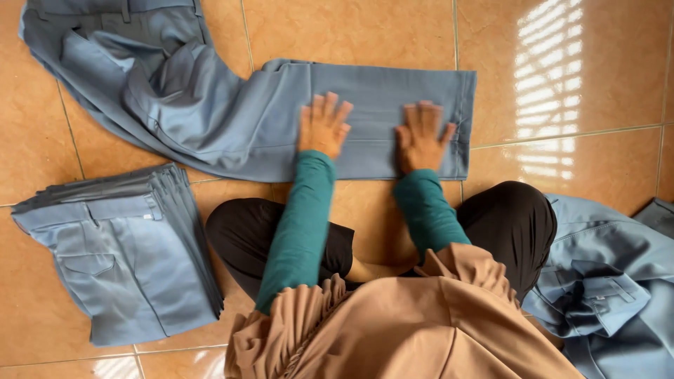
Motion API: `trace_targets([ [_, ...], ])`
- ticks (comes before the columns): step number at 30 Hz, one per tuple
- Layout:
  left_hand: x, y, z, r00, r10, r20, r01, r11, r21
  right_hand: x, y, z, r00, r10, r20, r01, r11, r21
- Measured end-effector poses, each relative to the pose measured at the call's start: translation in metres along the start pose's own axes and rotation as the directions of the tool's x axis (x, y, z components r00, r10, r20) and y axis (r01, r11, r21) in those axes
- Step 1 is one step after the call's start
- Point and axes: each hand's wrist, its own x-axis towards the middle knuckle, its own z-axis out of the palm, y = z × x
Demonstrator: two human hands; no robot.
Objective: The person sits on a tiled floor and folds a pair of light blue trousers by hand. They smooth the fabric, fold the legs together, and then fold the garment into a compact rectangle, placing it on a stack of similar trousers.
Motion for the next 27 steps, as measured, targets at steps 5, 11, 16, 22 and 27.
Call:
trace_targets([
  [5, 0.015, -0.059, -0.019, 0.975, -0.166, -0.148, 0.174, 0.984, 0.040, 0.010, 0.031, -0.023, 0.894, 0.378, 0.240, -0.382, 0.924, -0.033],
  [11, 0.055, 0.002, 0.006, 0.961, 0.203, -0.187, -0.213, 0.977, -0.033, 0.050, -0.034, 0.009, 1.000, -0.016, 0.023, 0.015, 0.999, 0.029],
  [16, 0.086, -0.068, -0.039, 0.963, -0.025, 0.270, 0.009, 0.998, 0.060, 0.065, 0.008, -0.015, 0.983, 0.077, 0.164, -0.089, 0.994, 0.065],
  [22, 0.074, -0.066, -0.069, 0.981, -0.192, 0.014, 0.188, 0.974, 0.128, 0.074, 0.023, -0.042, 0.878, 0.259, 0.402, -0.305, 0.951, 0.053],
  [27, 0.022, 0.041, -0.060, 0.987, -0.162, 0.012, 0.160, 0.985, 0.066, 0.062, 0.024, -0.027, 0.941, 0.198, 0.273, -0.202, 0.979, -0.015],
])
